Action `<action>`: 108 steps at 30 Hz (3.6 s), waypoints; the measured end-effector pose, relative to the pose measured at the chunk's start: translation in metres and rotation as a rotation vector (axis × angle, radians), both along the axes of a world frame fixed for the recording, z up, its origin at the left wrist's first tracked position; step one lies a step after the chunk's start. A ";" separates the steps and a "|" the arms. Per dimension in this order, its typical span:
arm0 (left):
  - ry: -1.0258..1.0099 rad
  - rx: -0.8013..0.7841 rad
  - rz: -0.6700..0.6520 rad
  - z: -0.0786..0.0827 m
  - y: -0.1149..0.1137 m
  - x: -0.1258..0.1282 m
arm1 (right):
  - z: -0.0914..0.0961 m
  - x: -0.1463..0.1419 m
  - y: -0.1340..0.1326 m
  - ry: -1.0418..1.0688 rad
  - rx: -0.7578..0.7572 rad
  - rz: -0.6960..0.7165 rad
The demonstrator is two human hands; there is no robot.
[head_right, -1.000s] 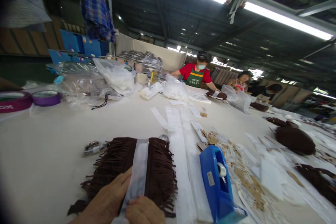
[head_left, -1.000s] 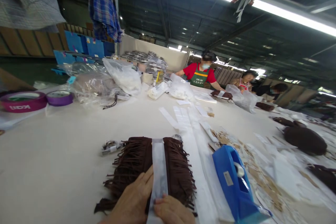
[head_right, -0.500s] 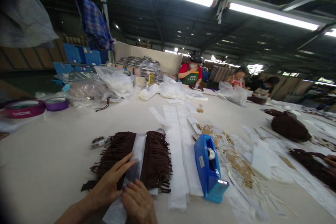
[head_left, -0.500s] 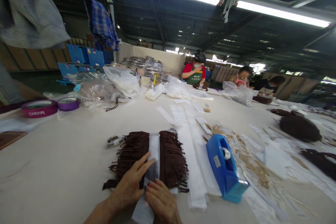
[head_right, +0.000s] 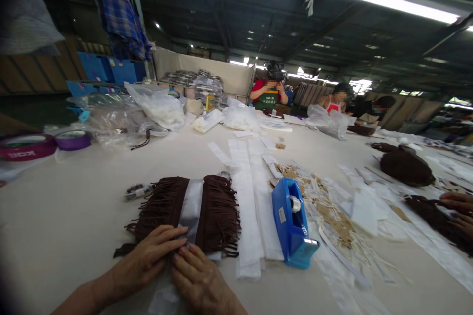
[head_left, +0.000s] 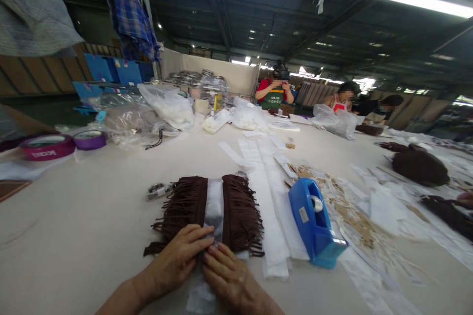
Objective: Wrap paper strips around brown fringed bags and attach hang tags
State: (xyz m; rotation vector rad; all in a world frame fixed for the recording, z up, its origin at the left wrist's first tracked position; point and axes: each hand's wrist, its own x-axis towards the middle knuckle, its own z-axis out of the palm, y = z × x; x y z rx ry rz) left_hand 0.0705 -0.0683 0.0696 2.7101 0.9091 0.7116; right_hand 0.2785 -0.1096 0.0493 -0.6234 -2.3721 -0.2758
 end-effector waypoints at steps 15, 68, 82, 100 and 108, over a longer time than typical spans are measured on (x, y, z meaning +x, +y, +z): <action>-0.202 -0.092 -0.079 -0.005 -0.006 0.032 | 0.021 0.003 -0.011 -0.046 -0.159 0.048; -0.002 0.419 -0.121 -0.006 -0.012 0.025 | -0.014 -0.025 -0.052 0.436 -0.218 -0.036; -0.110 0.367 -0.012 -0.010 -0.020 0.035 | 0.043 -0.013 -0.022 0.356 -0.300 0.114; -0.350 0.083 0.339 -0.020 -0.017 0.039 | 0.015 -0.022 0.043 0.538 -0.537 -0.414; -0.281 0.393 0.291 -0.017 -0.019 0.042 | 0.009 -0.027 0.043 0.442 -0.465 -0.515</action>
